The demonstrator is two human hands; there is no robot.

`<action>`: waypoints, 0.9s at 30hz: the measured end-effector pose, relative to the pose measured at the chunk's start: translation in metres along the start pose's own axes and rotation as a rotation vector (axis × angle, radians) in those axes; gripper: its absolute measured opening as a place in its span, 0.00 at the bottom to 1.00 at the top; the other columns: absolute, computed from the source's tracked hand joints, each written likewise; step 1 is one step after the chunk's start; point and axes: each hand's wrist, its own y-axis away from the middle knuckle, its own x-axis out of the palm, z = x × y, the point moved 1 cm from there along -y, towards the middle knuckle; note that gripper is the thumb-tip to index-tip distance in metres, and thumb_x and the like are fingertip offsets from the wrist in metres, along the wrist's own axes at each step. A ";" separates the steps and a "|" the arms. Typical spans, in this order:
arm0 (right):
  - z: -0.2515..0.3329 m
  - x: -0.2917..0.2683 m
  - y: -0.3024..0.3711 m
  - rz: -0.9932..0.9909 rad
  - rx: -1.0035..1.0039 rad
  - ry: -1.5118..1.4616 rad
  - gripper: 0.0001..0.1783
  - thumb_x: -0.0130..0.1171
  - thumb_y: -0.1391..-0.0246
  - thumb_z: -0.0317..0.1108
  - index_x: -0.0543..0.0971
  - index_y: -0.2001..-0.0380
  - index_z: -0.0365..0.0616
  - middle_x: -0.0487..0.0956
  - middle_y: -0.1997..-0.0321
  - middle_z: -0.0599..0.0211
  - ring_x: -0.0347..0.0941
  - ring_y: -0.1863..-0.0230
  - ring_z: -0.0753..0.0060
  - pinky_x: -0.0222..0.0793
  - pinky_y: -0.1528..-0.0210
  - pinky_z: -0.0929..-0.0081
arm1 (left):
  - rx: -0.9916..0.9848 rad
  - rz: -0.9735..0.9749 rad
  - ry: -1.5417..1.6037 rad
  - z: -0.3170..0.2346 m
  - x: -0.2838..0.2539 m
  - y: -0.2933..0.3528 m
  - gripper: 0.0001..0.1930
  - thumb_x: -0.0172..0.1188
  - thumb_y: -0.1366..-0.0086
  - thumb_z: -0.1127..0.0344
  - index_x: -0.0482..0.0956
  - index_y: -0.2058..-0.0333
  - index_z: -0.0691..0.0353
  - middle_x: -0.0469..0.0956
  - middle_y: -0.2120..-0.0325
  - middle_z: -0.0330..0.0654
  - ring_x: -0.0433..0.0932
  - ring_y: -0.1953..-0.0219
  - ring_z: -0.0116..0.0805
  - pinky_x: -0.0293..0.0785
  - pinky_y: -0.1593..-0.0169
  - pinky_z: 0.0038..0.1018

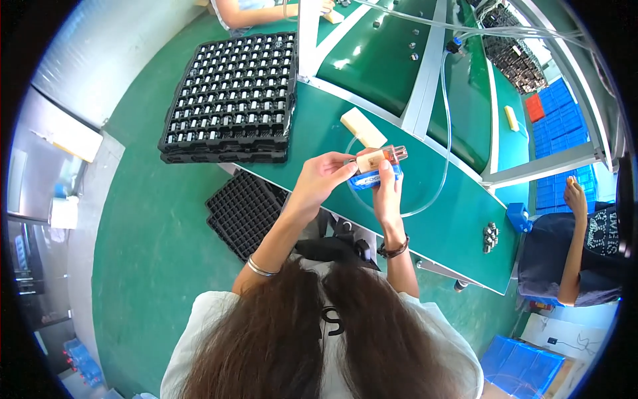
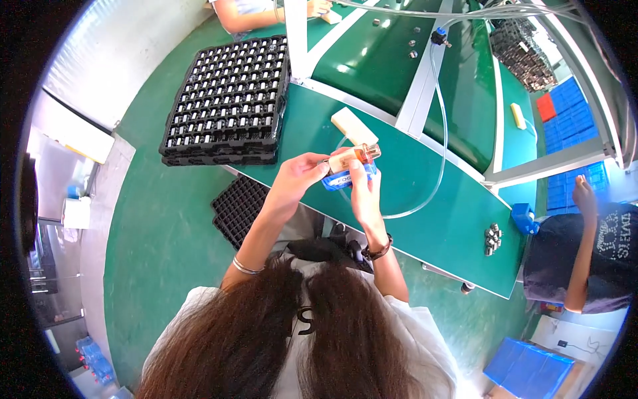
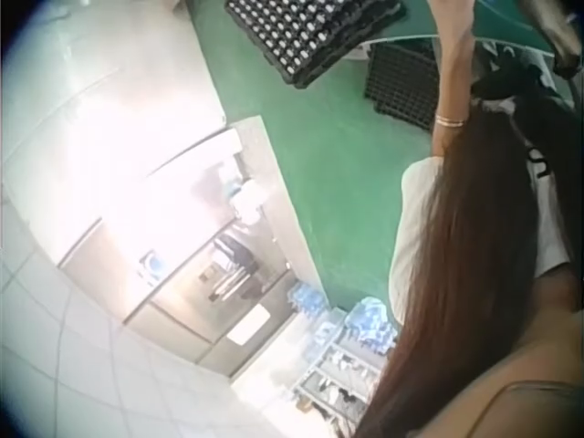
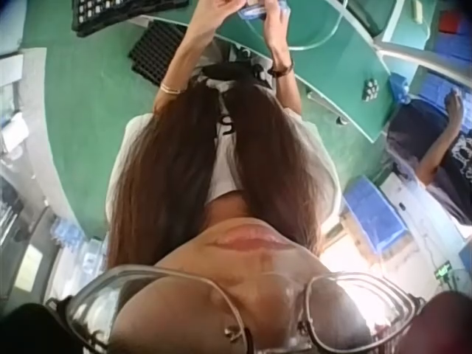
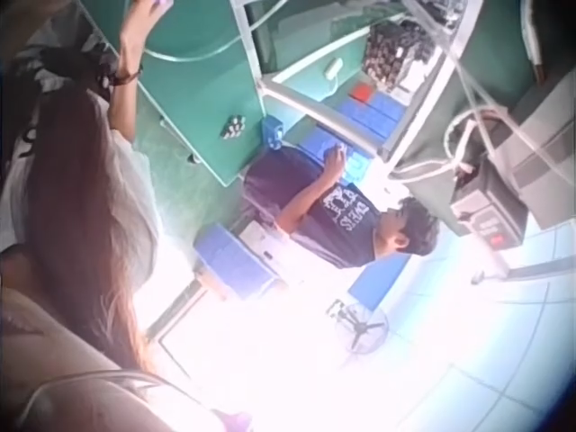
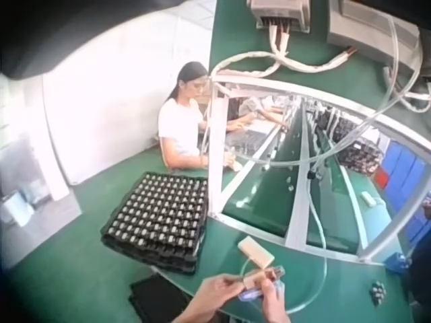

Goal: The person assembles small electronic parts by hand at a production line, then places the assembled components into a sorting tray.

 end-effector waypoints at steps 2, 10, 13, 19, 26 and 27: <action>-0.007 -0.006 0.002 0.002 0.036 0.037 0.19 0.42 0.42 0.42 0.75 0.62 0.38 0.76 0.70 0.72 0.68 0.72 0.86 0.62 0.72 0.86 | 0.023 -0.021 0.027 0.006 0.002 0.002 0.14 0.58 0.41 0.70 0.73 0.60 0.73 0.76 0.66 0.43 0.75 0.62 0.26 0.70 0.55 0.21; -0.056 -0.055 -0.079 -0.134 -0.080 0.495 0.17 0.55 0.47 0.42 0.74 0.67 0.36 0.75 0.73 0.66 0.69 0.72 0.80 0.66 0.70 0.79 | -0.007 -0.217 -0.075 0.037 -0.017 -0.010 0.25 0.48 0.35 0.54 0.61 0.45 0.63 0.69 0.51 0.42 0.68 0.53 0.28 0.62 0.53 0.23; -0.076 -0.065 -0.109 -0.097 -0.263 0.819 0.21 0.58 0.51 0.46 0.75 0.66 0.36 0.75 0.70 0.54 0.74 0.69 0.52 0.69 0.66 0.66 | -0.037 -0.151 0.001 0.031 -0.030 -0.004 0.22 0.45 0.34 0.54 0.64 0.47 0.62 0.71 0.54 0.41 0.70 0.55 0.27 0.63 0.54 0.22; -0.088 -0.058 -0.118 -0.130 -0.176 0.943 0.25 0.60 0.54 0.49 0.75 0.64 0.36 0.74 0.65 0.53 0.73 0.64 0.51 0.69 0.62 0.63 | -0.019 -0.249 0.069 0.026 -0.052 0.012 0.20 0.43 0.33 0.54 0.68 0.50 0.61 0.74 0.58 0.40 0.71 0.58 0.26 0.64 0.56 0.21; -0.081 -0.112 -0.107 -0.227 -0.133 0.533 0.25 0.33 0.39 0.51 0.65 0.50 0.42 0.67 0.66 0.68 0.60 0.70 0.78 0.59 0.66 0.80 | 0.288 -0.580 -0.338 -0.005 -0.124 0.011 0.14 0.45 0.34 0.61 0.74 0.58 0.63 0.76 0.63 0.40 0.73 0.60 0.27 0.66 0.56 0.23; -0.078 -0.117 -0.105 -0.222 -0.119 0.465 0.26 0.30 0.39 0.52 0.66 0.51 0.43 0.67 0.66 0.69 0.60 0.70 0.79 0.57 0.67 0.81 | 0.451 -0.658 -0.550 -0.011 -0.144 0.012 0.11 0.47 0.36 0.66 0.74 0.60 0.65 0.76 0.63 0.39 0.73 0.61 0.28 0.66 0.54 0.24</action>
